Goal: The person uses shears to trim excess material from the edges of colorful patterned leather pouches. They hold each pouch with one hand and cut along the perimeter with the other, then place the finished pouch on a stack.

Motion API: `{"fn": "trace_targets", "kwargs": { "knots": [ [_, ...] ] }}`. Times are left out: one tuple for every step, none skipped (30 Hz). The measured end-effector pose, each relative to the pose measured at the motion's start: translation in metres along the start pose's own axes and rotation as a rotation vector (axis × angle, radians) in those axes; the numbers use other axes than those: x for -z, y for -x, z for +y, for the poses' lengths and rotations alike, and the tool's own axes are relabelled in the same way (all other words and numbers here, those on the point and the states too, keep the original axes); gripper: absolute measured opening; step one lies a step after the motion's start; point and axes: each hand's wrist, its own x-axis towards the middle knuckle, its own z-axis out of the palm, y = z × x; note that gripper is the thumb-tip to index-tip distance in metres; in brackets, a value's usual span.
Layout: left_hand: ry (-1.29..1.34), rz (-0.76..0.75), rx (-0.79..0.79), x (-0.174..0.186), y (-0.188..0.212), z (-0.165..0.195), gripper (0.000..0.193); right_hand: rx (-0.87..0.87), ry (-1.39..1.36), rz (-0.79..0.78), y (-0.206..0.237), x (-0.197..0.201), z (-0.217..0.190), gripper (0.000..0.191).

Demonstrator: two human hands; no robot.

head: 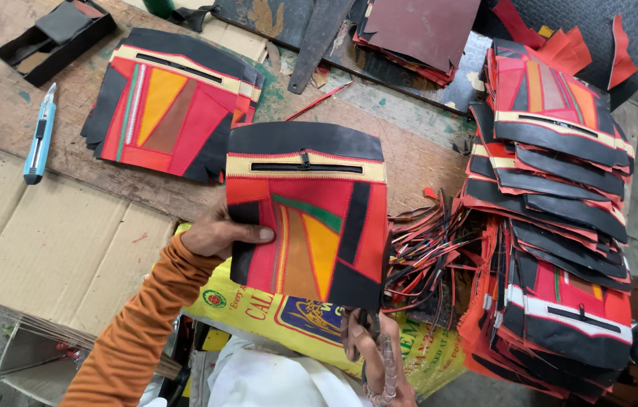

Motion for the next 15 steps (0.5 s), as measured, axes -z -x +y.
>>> {"fn": "trace_targets", "kwargs": {
  "knots": [
    [-0.005, -0.006, 0.009, 0.0, 0.002, -0.002, 0.064, -0.041, -0.061, 0.01, -0.002, 0.0, -0.005, 0.029],
    [-0.012, 0.001, 0.017, 0.0, 0.004, -0.005, 0.063, 0.031, 0.029, -0.001, -0.004, 0.0, -0.009, 0.028],
    [-0.019, 0.006, 0.026, 0.0, 0.005, -0.007, 0.063, 0.104, 0.12, -0.01, -0.007, 0.001, -0.012, 0.027],
    [-0.026, 0.009, 0.036, 0.001, 0.006, -0.009, 0.062, 0.176, 0.212, -0.019, -0.009, 0.001, -0.014, 0.025],
    [-0.029, 0.017, 0.037, 0.002, 0.007, -0.011, 0.06, 0.012, 0.13, 0.009, -0.012, 0.0, -0.015, 0.025],
    [-0.032, 0.027, 0.037, 0.004, 0.008, -0.013, 0.059, -0.15, 0.046, 0.033, -0.015, -0.002, -0.014, 0.025],
    [-0.036, 0.034, 0.035, 0.005, 0.008, -0.014, 0.057, -0.311, -0.037, 0.056, -0.017, -0.003, -0.014, 0.025],
    [-0.021, 0.034, 0.032, 0.006, 0.007, -0.016, 0.057, -0.274, -0.018, 0.064, -0.018, -0.004, -0.016, 0.025],
    [-0.005, 0.033, 0.028, 0.007, 0.007, -0.017, 0.057, -0.238, 0.001, 0.071, -0.02, -0.004, -0.016, 0.026],
    [0.011, 0.033, 0.023, 0.008, 0.007, -0.017, 0.056, -0.2, 0.02, 0.077, -0.021, -0.004, -0.018, 0.027],
    [0.018, 0.027, 0.019, 0.008, 0.007, -0.018, 0.057, -0.295, -0.021, 0.083, -0.024, -0.004, -0.018, 0.024],
    [0.026, 0.02, 0.016, 0.008, 0.006, -0.019, 0.058, -0.389, -0.062, 0.09, -0.028, -0.002, -0.017, 0.024],
    [0.033, 0.014, 0.012, 0.008, 0.006, -0.019, 0.058, -0.484, -0.104, 0.094, -0.031, -0.001, -0.018, 0.025],
    [0.03, 0.01, 0.007, 0.008, 0.006, -0.019, 0.058, -0.471, -0.088, 0.085, -0.033, 0.0, -0.018, 0.026],
    [0.028, 0.006, 0.003, 0.007, 0.007, -0.019, 0.058, -0.459, -0.072, 0.078, -0.034, 0.001, -0.019, 0.028]
  ]
}}
